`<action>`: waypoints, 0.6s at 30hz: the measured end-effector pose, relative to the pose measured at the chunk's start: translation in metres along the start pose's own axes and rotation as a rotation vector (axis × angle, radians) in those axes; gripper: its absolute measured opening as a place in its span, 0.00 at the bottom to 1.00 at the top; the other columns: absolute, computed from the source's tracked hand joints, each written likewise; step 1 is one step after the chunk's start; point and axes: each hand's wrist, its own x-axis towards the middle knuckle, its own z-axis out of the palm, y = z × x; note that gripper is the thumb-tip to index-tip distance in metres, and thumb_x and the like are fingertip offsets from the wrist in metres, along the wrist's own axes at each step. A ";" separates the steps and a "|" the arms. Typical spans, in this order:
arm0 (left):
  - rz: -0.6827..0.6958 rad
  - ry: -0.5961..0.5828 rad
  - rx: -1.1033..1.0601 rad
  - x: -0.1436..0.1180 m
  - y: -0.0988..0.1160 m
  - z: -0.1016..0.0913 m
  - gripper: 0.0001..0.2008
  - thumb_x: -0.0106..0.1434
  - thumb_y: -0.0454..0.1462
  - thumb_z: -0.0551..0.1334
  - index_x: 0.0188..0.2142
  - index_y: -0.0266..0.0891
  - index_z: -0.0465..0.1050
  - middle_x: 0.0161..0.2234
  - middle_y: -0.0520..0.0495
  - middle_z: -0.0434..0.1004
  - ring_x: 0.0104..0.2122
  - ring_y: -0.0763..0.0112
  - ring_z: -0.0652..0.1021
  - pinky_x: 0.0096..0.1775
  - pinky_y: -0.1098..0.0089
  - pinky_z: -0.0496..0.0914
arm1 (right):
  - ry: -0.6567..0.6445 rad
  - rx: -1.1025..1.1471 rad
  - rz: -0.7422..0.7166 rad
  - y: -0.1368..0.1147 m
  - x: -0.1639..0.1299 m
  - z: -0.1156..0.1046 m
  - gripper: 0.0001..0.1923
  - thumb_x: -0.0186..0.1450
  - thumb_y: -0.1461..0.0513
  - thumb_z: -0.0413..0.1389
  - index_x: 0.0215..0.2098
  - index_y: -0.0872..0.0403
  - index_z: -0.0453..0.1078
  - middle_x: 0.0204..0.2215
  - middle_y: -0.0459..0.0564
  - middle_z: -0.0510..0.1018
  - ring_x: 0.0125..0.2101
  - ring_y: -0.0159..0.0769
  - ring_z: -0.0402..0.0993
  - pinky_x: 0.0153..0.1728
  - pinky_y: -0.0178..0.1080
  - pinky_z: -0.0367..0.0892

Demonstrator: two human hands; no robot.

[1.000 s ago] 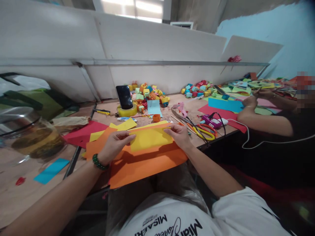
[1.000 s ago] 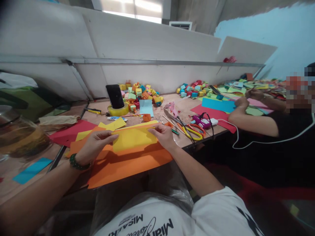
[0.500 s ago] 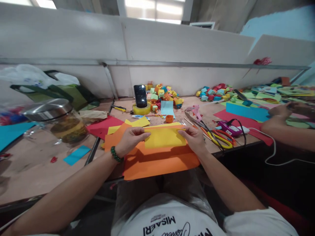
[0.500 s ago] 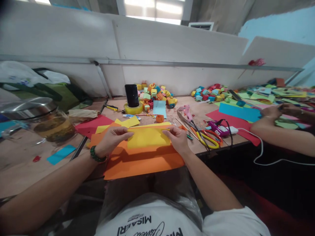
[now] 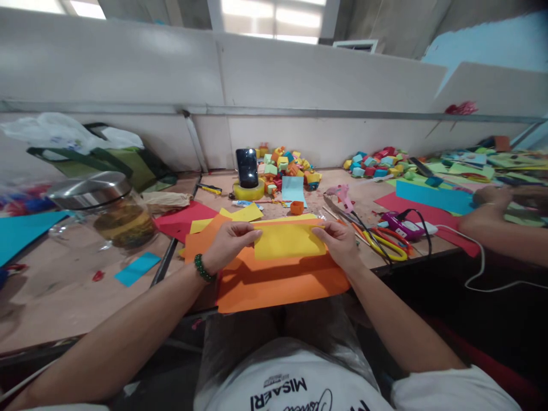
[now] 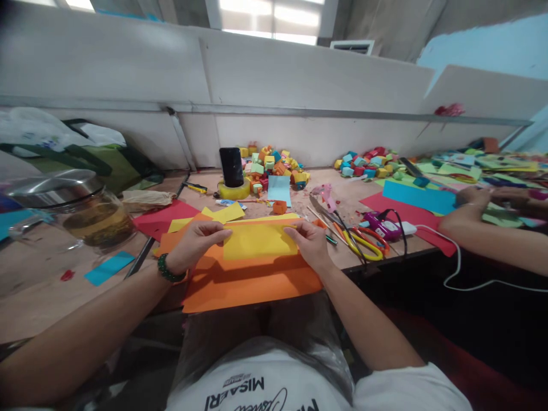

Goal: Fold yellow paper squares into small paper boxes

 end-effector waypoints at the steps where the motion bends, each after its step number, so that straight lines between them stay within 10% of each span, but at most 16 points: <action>1: -0.002 -0.006 0.007 0.000 0.000 0.000 0.17 0.49 0.48 0.63 0.17 0.37 0.66 0.16 0.53 0.65 0.20 0.77 0.65 0.25 0.75 0.64 | -0.006 -0.011 0.003 0.000 0.000 0.000 0.20 0.51 0.46 0.64 0.23 0.55 0.70 0.20 0.44 0.69 0.22 0.28 0.63 0.24 0.32 0.61; 10: -0.175 -0.165 0.509 0.010 -0.015 -0.004 0.11 0.51 0.39 0.56 0.15 0.39 0.61 0.14 0.54 0.63 0.18 0.75 0.66 0.23 0.73 0.59 | -0.281 -0.333 -0.031 0.003 0.001 0.003 0.13 0.57 0.53 0.58 0.23 0.55 0.71 0.20 0.45 0.70 0.23 0.30 0.62 0.24 0.33 0.56; 18: 0.098 -0.193 0.915 0.012 -0.030 -0.001 0.10 0.56 0.35 0.58 0.38 0.39 0.74 0.37 0.44 0.78 0.35 0.63 0.75 0.37 0.66 0.68 | -0.467 -0.602 -0.023 0.016 0.004 0.006 0.10 0.59 0.57 0.58 0.24 0.55 0.70 0.20 0.44 0.70 0.23 0.29 0.62 0.25 0.32 0.55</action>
